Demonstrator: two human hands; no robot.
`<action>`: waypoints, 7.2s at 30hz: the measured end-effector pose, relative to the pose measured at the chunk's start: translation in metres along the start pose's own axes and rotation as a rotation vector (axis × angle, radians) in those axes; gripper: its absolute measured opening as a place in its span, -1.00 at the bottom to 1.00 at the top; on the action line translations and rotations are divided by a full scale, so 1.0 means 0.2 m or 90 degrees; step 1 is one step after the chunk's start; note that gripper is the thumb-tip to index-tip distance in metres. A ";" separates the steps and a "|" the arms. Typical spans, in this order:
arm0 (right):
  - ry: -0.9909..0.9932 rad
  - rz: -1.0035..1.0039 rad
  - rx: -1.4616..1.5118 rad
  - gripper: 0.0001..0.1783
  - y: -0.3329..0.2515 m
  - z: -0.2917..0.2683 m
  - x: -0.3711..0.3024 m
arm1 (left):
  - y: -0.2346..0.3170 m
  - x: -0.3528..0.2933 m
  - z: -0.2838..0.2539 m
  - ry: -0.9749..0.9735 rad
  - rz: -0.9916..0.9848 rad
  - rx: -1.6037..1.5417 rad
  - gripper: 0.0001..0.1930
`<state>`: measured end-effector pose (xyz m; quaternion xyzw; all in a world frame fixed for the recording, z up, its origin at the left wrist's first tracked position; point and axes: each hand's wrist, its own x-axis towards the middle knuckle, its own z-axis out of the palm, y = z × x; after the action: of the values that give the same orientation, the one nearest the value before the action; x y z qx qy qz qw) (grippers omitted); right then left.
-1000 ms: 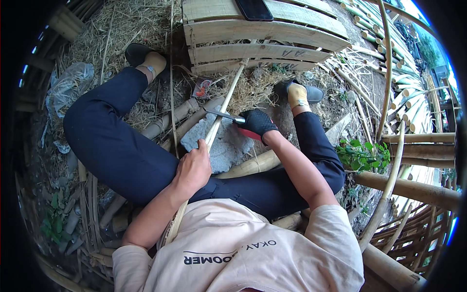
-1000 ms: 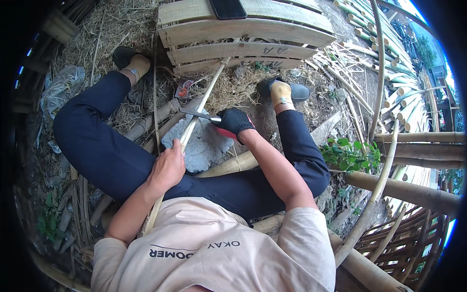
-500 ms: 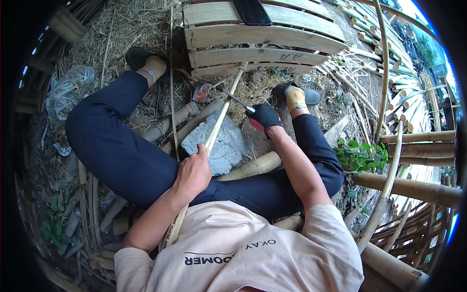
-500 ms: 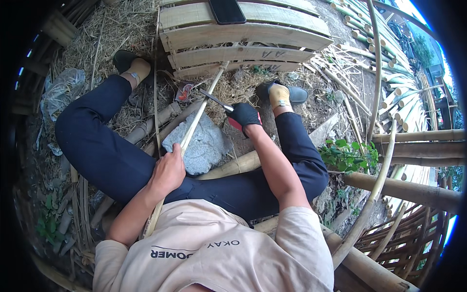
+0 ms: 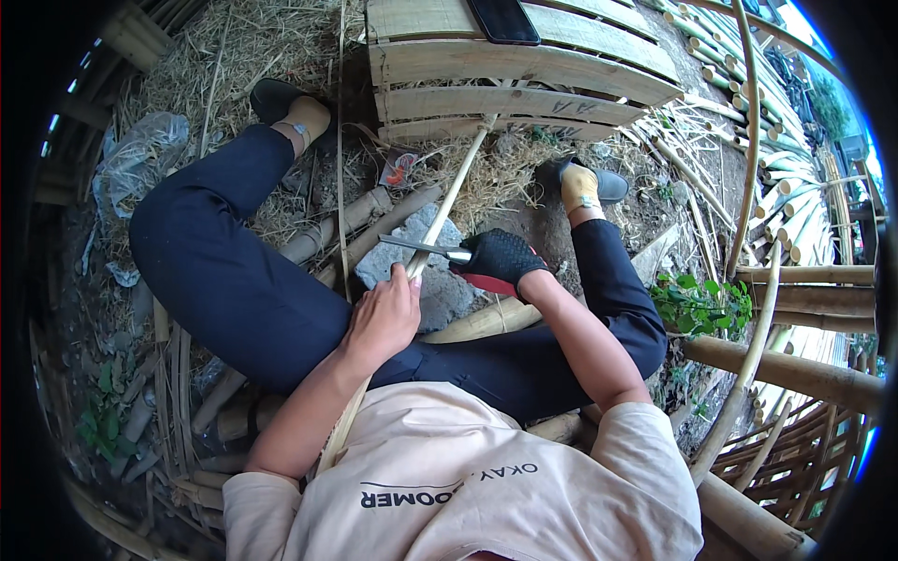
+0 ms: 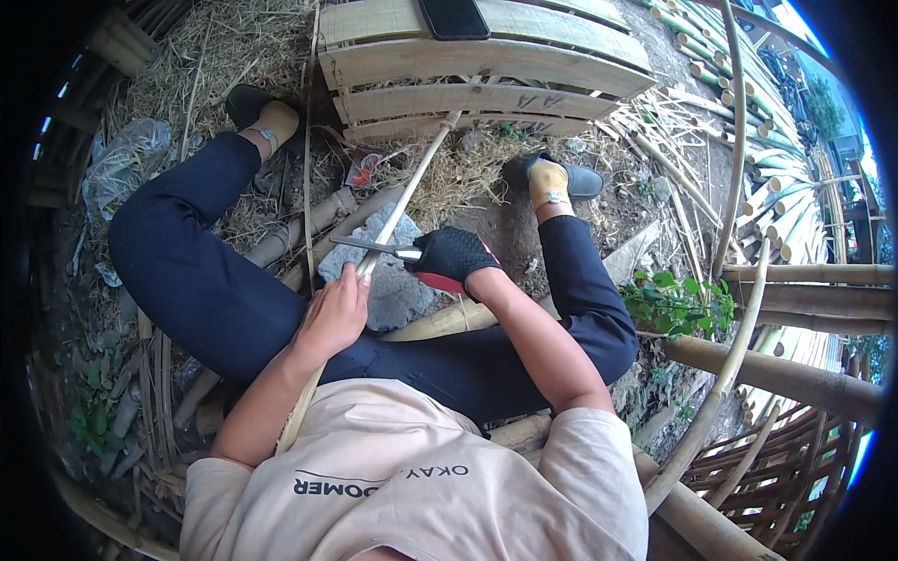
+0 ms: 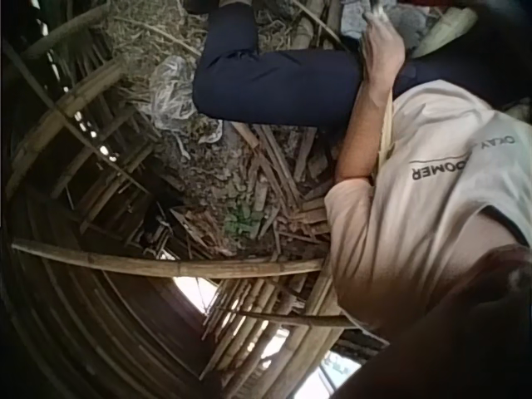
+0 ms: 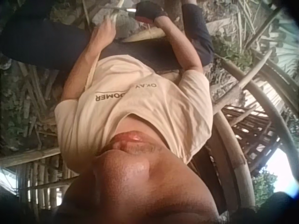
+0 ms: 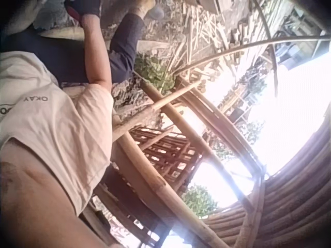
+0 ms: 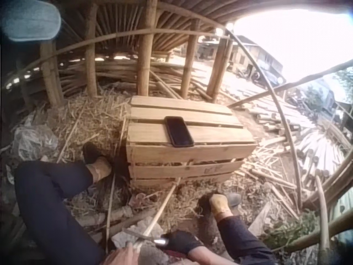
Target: The person is shaving a thin wooden rod with a small knife while sitting on the ground.
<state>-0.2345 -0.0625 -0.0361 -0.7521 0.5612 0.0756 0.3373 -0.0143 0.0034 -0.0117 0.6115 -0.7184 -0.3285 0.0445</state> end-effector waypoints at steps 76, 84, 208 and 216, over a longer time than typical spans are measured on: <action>0.124 0.108 0.192 -0.60 0.32 0.09 0.11 | -0.04 0.01 0.07 -0.017 0.045 -0.159 -0.70; 0.109 0.015 0.072 -0.65 0.13 0.10 0.05 | -0.03 0.03 0.05 0.032 0.033 -0.157 -0.68; 0.131 0.024 0.106 -0.54 0.11 0.00 0.05 | -0.04 0.29 0.08 -0.224 -0.243 -0.515 -0.63; 0.226 0.169 0.074 -0.58 0.45 0.03 0.24 | 0.01 0.25 0.15 -0.051 -0.145 -0.282 -0.51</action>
<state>-0.2954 -0.1106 -0.1020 -0.6523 0.7094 -0.0464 0.2627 -0.0429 -0.0301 -0.0503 0.6503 -0.5567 -0.5046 0.1120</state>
